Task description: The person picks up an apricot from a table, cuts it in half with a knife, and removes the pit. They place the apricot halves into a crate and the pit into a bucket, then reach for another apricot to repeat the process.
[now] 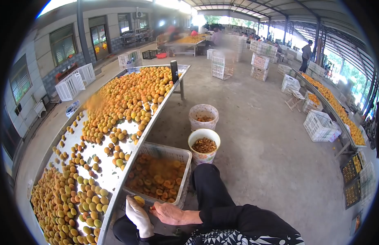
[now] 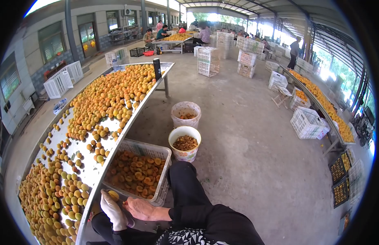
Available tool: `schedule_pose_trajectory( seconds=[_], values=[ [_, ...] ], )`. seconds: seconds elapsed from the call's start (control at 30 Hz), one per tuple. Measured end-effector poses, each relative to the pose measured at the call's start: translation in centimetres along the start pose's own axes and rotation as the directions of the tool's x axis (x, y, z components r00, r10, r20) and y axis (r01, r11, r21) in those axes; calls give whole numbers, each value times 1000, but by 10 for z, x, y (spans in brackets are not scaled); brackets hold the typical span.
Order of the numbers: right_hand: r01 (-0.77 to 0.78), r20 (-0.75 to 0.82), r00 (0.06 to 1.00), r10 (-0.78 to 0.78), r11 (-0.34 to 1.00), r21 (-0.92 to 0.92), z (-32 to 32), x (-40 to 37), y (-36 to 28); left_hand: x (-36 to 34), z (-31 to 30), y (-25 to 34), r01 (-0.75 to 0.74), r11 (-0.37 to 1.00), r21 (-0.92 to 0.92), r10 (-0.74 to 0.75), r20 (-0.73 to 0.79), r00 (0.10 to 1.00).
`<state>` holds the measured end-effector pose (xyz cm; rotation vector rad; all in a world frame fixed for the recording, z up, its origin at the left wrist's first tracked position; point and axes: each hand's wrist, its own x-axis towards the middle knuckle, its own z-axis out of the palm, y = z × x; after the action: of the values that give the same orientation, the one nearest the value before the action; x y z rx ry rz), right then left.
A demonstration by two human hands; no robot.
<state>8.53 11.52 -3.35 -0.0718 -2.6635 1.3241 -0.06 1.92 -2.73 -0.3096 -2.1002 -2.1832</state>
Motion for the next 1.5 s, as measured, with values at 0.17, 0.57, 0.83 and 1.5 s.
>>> schedule_pose_trajectory(
  seconds=[0.17,0.57,0.83,1.5],
  values=[
    [32,-22,999,-30,996,85,7,5,-4,-8,-3,4,-7,1000,11,8,-70,997],
    [85,-37,995,-90,990,-112,7,2,12,5,-10,-1,394,855,-337,-386,93,918],
    [95,-85,991,-103,991,-89,27,10,30,7,-2,-25,148,985,-88,-154,-67,986],
    [-238,-32,930,367,665,708,-33,15,-7,0,-13,28,-321,893,317,207,344,916]
  ],
)
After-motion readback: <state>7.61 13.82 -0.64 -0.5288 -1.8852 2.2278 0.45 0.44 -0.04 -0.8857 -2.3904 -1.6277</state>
